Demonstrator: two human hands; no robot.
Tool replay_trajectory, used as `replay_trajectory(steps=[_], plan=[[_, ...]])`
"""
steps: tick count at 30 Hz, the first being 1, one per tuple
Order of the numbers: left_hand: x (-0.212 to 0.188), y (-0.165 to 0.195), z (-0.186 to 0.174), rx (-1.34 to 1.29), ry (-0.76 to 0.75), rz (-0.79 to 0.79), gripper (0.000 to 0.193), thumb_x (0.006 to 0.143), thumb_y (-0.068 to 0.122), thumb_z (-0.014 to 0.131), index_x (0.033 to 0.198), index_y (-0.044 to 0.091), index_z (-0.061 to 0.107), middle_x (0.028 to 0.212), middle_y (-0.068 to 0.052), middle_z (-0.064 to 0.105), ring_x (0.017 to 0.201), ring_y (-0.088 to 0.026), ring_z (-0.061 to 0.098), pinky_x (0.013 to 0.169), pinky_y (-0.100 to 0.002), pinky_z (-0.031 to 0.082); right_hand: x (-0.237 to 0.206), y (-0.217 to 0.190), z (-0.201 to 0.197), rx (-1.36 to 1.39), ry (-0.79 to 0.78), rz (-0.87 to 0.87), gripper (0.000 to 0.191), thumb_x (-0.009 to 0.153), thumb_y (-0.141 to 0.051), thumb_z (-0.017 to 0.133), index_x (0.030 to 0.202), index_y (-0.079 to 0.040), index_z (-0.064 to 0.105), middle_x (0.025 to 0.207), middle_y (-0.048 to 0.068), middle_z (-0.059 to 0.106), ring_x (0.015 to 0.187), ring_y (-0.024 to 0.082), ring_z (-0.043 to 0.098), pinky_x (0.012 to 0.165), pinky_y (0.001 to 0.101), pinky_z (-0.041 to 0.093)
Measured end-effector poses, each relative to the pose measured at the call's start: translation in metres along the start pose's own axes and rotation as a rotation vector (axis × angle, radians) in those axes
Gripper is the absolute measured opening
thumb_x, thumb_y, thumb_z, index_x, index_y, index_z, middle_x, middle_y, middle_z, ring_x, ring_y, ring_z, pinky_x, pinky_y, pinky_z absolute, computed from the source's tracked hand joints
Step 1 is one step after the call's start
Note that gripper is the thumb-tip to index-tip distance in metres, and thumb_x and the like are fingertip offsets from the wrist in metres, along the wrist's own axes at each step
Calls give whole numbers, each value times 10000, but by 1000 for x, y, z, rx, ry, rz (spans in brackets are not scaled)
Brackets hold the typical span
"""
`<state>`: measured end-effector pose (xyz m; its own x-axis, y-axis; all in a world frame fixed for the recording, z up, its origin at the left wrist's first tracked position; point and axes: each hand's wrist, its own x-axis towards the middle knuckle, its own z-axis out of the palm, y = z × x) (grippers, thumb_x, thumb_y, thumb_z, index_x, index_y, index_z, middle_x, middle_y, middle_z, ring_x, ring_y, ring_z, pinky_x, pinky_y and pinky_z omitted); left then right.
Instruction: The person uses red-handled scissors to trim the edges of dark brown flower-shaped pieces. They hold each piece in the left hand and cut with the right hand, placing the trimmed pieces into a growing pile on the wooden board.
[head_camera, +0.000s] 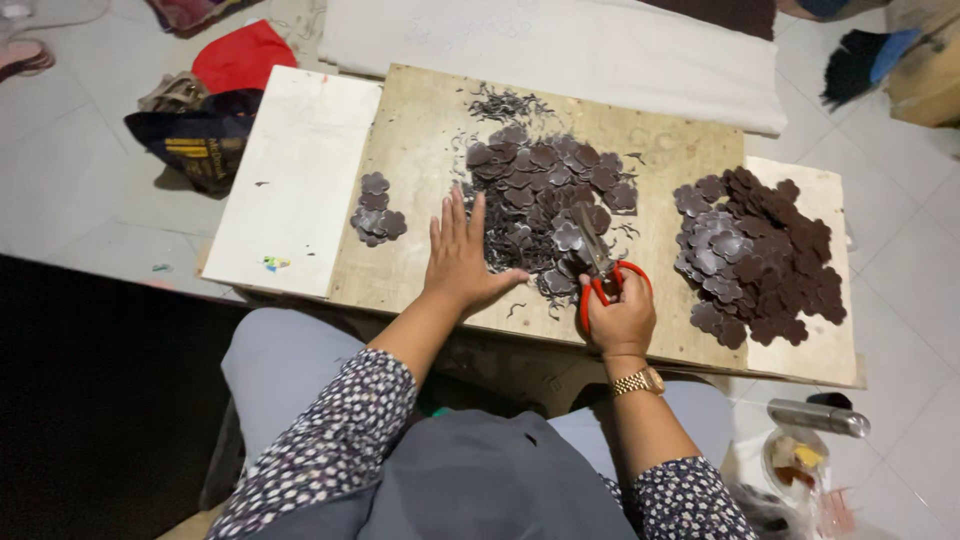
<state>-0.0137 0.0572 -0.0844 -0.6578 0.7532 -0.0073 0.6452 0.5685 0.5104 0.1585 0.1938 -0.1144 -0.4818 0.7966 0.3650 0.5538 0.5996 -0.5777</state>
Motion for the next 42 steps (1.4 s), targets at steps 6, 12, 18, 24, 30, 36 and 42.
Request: replay_trajectory(steps=[6,12,18,24,30,36,42], plan=[[12,25,12,16,-87,85,1279,760,746,650,1590,86,-66,1666,-234,-84,1550,-368,-126,1237,-510,-72,0,4,2,27,-7,40,411,807,-358,876,1029,-72,682,899,74,687,712,230,665,657,370,538],[16,0,-22,267,143,-148,823,978,541,479,1633,180,135,1704,-123,9,1561,-329,-74,1204,-647,-76,-2,8,5,28,-5,14,411,818,-351,872,1041,-64,678,921,80,691,749,245,672,680,381,542],[32,-55,-60,293,196,-340,606,995,466,477,1539,206,419,1646,-148,241,1537,-385,79,1196,-669,21,-2,10,6,-17,-4,5,421,818,-355,880,1029,-53,677,910,88,687,755,260,664,677,393,536],[10,-63,-48,196,290,-334,437,1059,380,469,1432,196,603,1651,-69,381,1630,-303,150,1291,-686,-8,0,6,4,-16,10,-10,436,805,-359,876,1040,-51,675,911,94,692,793,283,668,703,414,539],[-3,-49,-45,236,403,-149,648,1020,450,470,1516,34,442,1678,-233,131,1532,-433,-46,1151,-663,-105,1,1,0,-18,-2,-6,406,815,-363,868,1021,-68,679,913,85,701,825,291,674,723,422,539],[8,3,-5,64,234,142,807,972,555,505,1579,52,330,1681,-228,54,1548,-408,-55,1197,-612,-78,1,-3,-4,7,-9,21,404,813,-363,861,1032,-75,680,891,72,709,818,275,680,721,415,542],[55,44,1,-34,303,43,616,958,550,573,1487,246,493,1687,-184,158,1559,-409,13,1214,-639,-7,5,-5,-6,14,-22,13,407,801,-355,859,1026,-62,687,897,72,713,830,267,683,722,404,546]])
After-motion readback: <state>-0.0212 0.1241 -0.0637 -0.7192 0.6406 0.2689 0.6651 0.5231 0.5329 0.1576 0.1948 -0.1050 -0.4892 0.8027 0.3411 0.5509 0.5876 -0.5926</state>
